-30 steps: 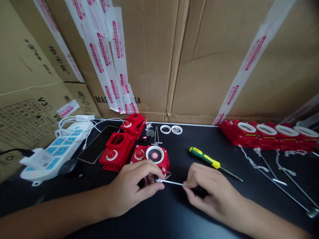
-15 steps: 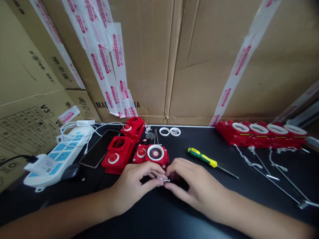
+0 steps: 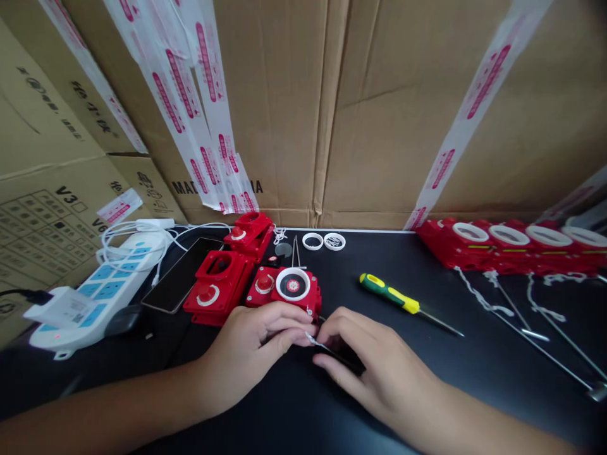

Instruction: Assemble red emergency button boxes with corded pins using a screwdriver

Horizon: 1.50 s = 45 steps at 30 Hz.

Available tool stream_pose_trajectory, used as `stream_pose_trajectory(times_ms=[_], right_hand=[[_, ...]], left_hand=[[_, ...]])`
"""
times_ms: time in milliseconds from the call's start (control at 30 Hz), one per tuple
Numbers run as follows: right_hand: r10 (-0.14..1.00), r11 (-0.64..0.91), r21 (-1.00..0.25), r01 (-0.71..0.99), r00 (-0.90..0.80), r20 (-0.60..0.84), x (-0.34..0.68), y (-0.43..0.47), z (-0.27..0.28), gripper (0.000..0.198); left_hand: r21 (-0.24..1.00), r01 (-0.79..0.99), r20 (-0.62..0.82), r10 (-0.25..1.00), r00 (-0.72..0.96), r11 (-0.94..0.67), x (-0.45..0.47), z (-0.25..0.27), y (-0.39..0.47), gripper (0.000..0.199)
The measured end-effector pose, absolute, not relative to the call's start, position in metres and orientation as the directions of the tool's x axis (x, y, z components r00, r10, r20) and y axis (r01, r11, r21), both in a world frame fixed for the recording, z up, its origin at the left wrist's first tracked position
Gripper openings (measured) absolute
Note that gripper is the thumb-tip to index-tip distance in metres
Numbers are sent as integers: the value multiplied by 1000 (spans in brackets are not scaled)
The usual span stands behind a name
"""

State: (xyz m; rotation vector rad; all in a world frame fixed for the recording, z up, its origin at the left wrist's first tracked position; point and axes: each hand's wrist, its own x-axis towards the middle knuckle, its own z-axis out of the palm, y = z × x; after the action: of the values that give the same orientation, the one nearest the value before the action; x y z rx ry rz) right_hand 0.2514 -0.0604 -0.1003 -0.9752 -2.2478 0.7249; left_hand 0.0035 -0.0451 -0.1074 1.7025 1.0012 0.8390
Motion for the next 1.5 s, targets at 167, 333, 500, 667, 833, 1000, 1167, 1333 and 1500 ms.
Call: stream_pose_trajectory(times_ms=[167,333,500,667,833,1000,1167,1333,1500], right_hand=[[726,657,-633,409,-569,386,247,-59,-103,8],[722,667,-622,410,-563,403,249,-61,-97,10],[716,681,-599,422,-554,424,254,-59,-94,10],[711,692,-577,433,-548,441,253,-60,-95,11],[698,711,-548,440,-532,478,252,-62,-96,11],[703,708,-540,456,-523,481,252,-59,-97,12],[693,719,-518,463,-530,488,251,-60,-97,14],[685,728,-499,470,-533,497,251,-60,-96,16],[680,733,-490,472,-532,504,251,-60,-96,16]], left_hand=[[974,200,16,910,415,-108,6,-107,-49,16],[999,47,-5,863,505,-22,7,-108,-44,8],[999,-39,49,838,543,-33,8,-111,-42,12],[989,33,99,822,561,-141,8,-110,-45,13],[986,69,85,825,559,-149,8,-109,-43,11],[985,68,92,822,562,-157,7,-110,-42,15],[980,83,102,810,577,-182,7,-108,-44,19],[975,118,85,813,576,-186,7,-105,-45,16],[968,137,91,803,589,-210,7,-105,-45,21]])
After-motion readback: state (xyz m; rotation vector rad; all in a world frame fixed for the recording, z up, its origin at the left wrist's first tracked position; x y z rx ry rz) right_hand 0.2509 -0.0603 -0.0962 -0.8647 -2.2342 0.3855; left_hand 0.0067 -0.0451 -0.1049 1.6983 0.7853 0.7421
